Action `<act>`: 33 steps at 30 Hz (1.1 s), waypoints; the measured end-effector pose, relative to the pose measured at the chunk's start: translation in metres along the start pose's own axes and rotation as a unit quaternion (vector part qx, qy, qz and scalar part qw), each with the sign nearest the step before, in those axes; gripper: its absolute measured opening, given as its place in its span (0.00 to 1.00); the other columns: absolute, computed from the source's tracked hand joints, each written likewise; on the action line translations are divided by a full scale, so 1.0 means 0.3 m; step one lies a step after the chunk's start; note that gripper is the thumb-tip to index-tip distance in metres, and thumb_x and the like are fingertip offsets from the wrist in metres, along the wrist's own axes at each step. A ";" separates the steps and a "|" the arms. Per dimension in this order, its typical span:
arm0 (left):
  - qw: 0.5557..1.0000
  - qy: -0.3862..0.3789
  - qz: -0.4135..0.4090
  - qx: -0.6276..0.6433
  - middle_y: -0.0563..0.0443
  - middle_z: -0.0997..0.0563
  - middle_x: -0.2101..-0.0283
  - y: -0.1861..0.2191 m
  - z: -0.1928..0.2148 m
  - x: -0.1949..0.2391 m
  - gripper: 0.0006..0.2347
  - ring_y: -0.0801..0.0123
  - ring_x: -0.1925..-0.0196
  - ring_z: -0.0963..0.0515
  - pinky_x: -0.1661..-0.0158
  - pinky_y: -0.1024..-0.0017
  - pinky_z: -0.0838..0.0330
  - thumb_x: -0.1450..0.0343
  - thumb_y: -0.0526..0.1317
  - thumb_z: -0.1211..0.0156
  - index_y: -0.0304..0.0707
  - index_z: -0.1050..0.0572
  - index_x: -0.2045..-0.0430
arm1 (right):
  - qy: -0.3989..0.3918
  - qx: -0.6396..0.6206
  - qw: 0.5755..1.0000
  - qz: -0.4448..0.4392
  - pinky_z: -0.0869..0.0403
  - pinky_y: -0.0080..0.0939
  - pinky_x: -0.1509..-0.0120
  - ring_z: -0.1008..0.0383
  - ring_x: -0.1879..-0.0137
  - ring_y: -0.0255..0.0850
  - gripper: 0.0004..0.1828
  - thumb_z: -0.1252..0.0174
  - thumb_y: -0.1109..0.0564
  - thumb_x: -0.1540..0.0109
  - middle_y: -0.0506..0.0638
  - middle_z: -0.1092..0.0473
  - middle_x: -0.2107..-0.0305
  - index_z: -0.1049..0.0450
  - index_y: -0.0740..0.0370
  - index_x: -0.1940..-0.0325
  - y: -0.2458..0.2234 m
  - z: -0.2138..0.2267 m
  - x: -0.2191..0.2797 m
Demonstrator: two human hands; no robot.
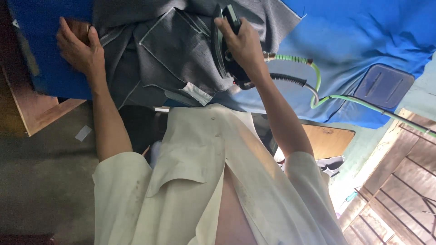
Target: The person irons a piece of dark gray fabric on a blue-covered table using a steam iron. They smooth the fabric with their hands and a wooden block while pressing the iron along the seams and edges. The person flips the fabric over to iron the other side and continues the process.
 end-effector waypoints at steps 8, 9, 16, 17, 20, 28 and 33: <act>0.990 -0.025 0.057 0.124 0.35 0.28 0.35 -0.071 -0.047 -0.045 0.28 0.42 0.33 0.27 0.37 0.45 0.32 0.20 0.48 0.27 0.43 0.40 0.31 | 0.036 0.043 0.998 -0.003 0.38 0.38 0.69 0.40 0.72 0.32 0.34 0.55 0.20 0.37 0.41 0.42 0.77 0.42 0.52 0.69 0.040 0.003 0.007; 0.991 -0.025 0.053 0.124 0.35 0.28 0.35 -0.028 -0.013 -0.048 0.28 0.42 0.33 0.27 0.37 0.45 0.32 0.20 0.48 0.27 0.43 0.40 0.31 | 0.038 0.041 0.998 -0.003 0.38 0.38 0.69 0.40 0.72 0.32 0.34 0.55 0.20 0.37 0.41 0.42 0.77 0.42 0.52 0.69 0.026 0.008 0.047; 0.939 -0.167 -0.236 0.184 0.33 0.30 0.33 0.734 0.296 -0.086 0.33 0.42 0.31 0.32 0.33 0.49 0.40 0.26 0.36 0.24 0.34 0.41 0.29 | -0.115 0.022 0.988 -0.103 0.30 0.36 0.71 0.30 0.72 0.36 0.29 0.48 0.32 0.35 0.48 0.28 0.70 0.35 0.60 0.51 0.041 0.018 0.308; 0.903 -0.201 -0.342 0.165 0.30 0.24 0.39 0.880 0.332 -0.072 0.39 0.39 0.38 0.27 0.39 0.50 0.38 0.35 0.35 0.13 0.29 0.36 0.32 | -0.141 0.036 0.982 -0.121 0.31 0.39 0.69 0.30 0.71 0.38 0.30 0.47 0.31 0.36 0.49 0.28 0.71 0.35 0.61 0.53 0.060 0.021 0.344; 0.825 -0.285 -0.449 0.191 0.35 0.30 0.35 1.136 0.294 0.025 0.34 0.43 0.35 0.29 0.35 0.46 0.39 0.29 0.40 0.21 0.35 0.36 0.31 | -0.162 0.081 0.967 -0.182 0.34 0.44 0.63 0.34 0.67 0.38 0.27 0.43 0.31 0.36 0.48 0.30 0.71 0.34 0.58 0.59 0.104 0.054 0.416; 0.765 -0.303 -0.556 0.119 0.45 0.26 0.37 1.242 0.091 0.141 0.34 0.53 0.37 0.29 0.32 0.57 0.44 0.33 0.47 0.26 0.43 0.31 0.30 | -0.202 0.074 0.970 -0.109 0.40 0.43 0.68 0.41 0.74 0.37 0.26 0.42 0.35 0.34 0.47 0.34 0.79 0.38 0.60 0.61 0.267 0.109 0.483; 0.766 -0.291 -0.555 0.145 0.45 0.27 0.37 1.233 0.089 0.123 0.33 0.51 0.38 0.28 0.31 0.54 0.41 0.31 0.46 0.24 0.41 0.29 0.30 | -0.206 0.089 0.973 -0.059 0.50 0.45 0.70 0.57 0.72 0.39 0.29 0.41 0.36 0.33 0.45 0.48 0.85 0.43 0.62 0.64 0.348 0.112 0.490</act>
Point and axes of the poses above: each hand's wrist, its own x-axis away from the middle knuckle, its own z-axis out of the back of the hand, y = z × x, the point moved 5 cm from there along -x, towards the middle knuckle
